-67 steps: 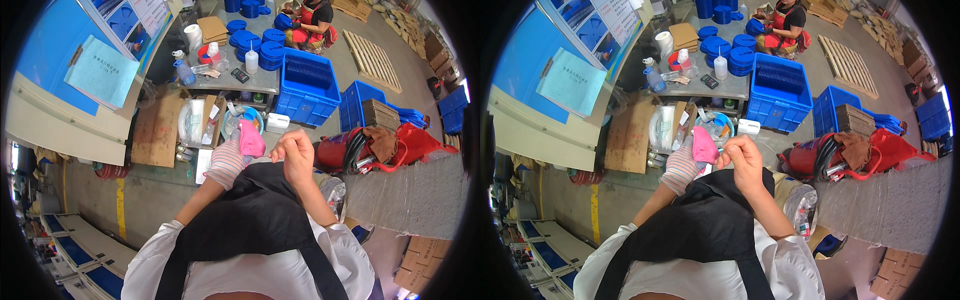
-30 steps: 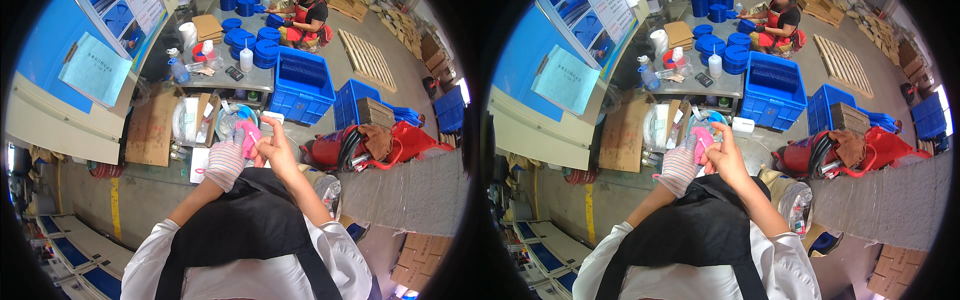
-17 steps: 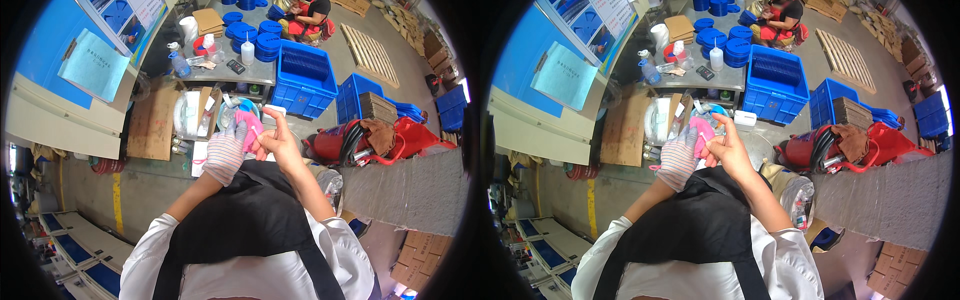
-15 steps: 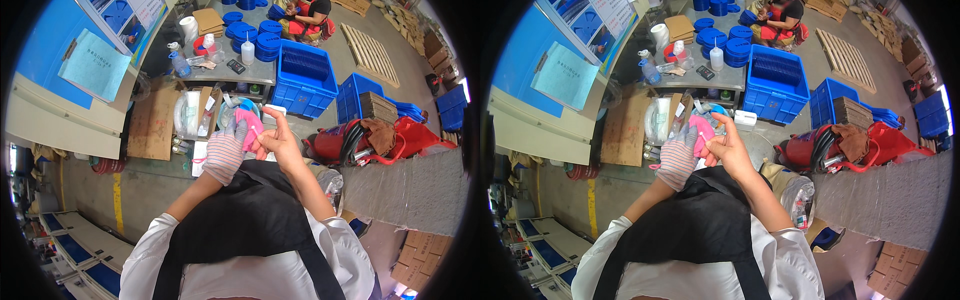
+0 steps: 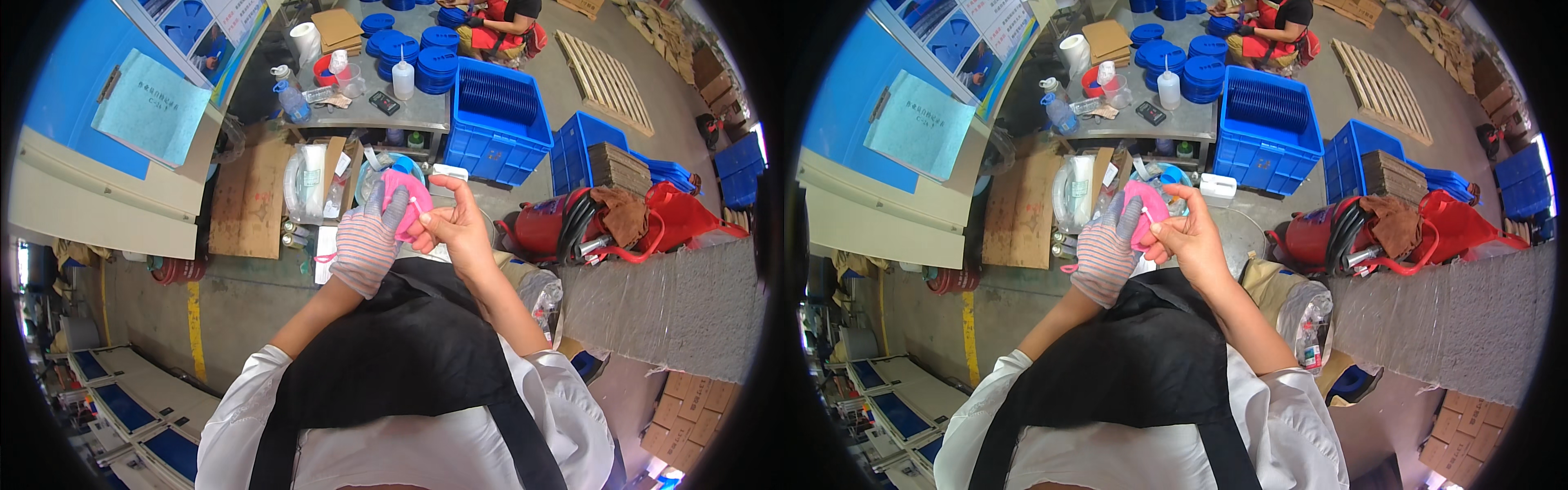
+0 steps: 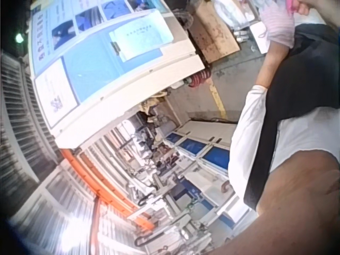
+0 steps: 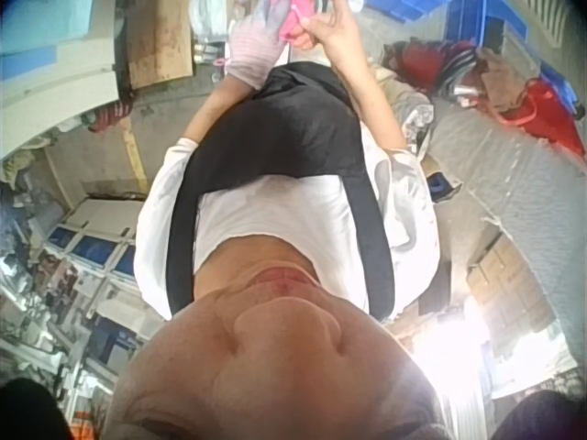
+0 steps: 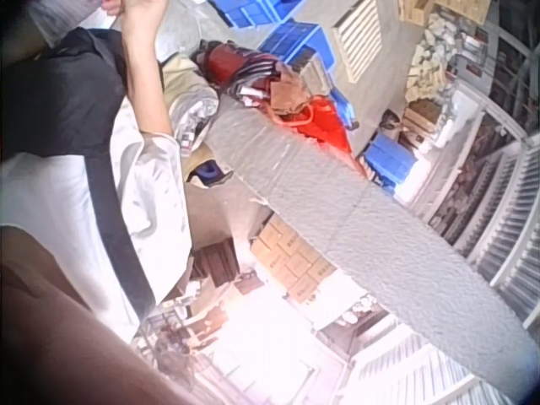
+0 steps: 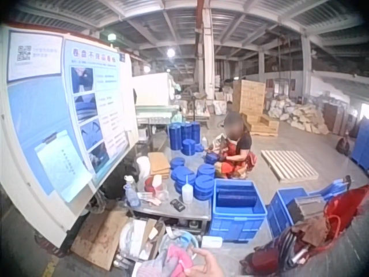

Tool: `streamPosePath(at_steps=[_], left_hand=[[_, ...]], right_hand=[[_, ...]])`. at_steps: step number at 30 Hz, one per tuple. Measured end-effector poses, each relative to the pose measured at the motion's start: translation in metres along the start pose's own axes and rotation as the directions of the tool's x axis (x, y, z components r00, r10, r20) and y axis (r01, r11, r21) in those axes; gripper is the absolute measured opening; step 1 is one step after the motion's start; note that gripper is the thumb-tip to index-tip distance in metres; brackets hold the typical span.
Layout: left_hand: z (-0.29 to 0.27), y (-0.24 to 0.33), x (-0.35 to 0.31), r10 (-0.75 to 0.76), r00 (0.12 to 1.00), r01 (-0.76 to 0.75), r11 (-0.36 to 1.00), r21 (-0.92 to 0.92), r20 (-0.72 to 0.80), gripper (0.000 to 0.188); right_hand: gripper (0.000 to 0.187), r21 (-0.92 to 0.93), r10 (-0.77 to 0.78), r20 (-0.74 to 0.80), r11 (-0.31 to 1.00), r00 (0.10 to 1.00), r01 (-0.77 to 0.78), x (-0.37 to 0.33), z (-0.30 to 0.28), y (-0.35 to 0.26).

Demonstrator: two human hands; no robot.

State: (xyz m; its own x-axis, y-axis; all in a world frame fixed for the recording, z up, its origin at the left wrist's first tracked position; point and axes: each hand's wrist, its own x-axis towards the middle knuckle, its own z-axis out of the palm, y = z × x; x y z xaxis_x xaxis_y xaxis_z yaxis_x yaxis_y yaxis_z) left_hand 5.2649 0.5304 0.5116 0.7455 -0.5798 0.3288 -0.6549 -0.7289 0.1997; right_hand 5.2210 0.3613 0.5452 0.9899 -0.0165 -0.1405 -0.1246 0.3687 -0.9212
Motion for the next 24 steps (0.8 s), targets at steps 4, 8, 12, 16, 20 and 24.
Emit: streamPosePath(at_steps=[4,8,12,16,20,24], left_hand=[[-0.009,0.007,0.013,-0.351,0.889,0.414,0.890,-0.190,0.295,0.072],[0.000,-0.009,0.009,-0.527,0.782,0.621,0.622,-0.478,0.331,0.100],[0.004,-0.028,0.008,-0.555,0.814,0.405,0.333,-0.851,0.171,0.080],[-0.019,-0.032,0.010,-0.529,0.809,0.115,-0.285,-0.952,0.256,0.059],[-0.025,-0.050,0.002,-0.447,0.818,0.058,-0.563,-0.824,0.363,0.048],[-0.031,-0.049,-0.004,-0.440,0.825,0.021,-0.603,-0.798,0.354,0.048]], right_hand=[[0.023,-0.004,-0.074,-0.009,0.997,0.997,0.074,0.002,-0.001,0.012],[0.010,0.103,-0.220,-0.085,0.968,0.972,0.228,-0.004,-0.008,0.012],[0.014,0.279,-0.308,-0.110,0.903,0.945,0.326,-0.012,-0.018,0.015],[0.025,0.300,-0.316,-0.097,0.895,0.944,0.330,-0.020,-0.033,0.022],[0.035,0.352,-0.339,-0.048,0.874,0.940,0.334,-0.024,-0.040,0.026],[0.036,0.404,-0.336,-0.094,0.847,0.937,0.344,-0.022,-0.040,0.021]])
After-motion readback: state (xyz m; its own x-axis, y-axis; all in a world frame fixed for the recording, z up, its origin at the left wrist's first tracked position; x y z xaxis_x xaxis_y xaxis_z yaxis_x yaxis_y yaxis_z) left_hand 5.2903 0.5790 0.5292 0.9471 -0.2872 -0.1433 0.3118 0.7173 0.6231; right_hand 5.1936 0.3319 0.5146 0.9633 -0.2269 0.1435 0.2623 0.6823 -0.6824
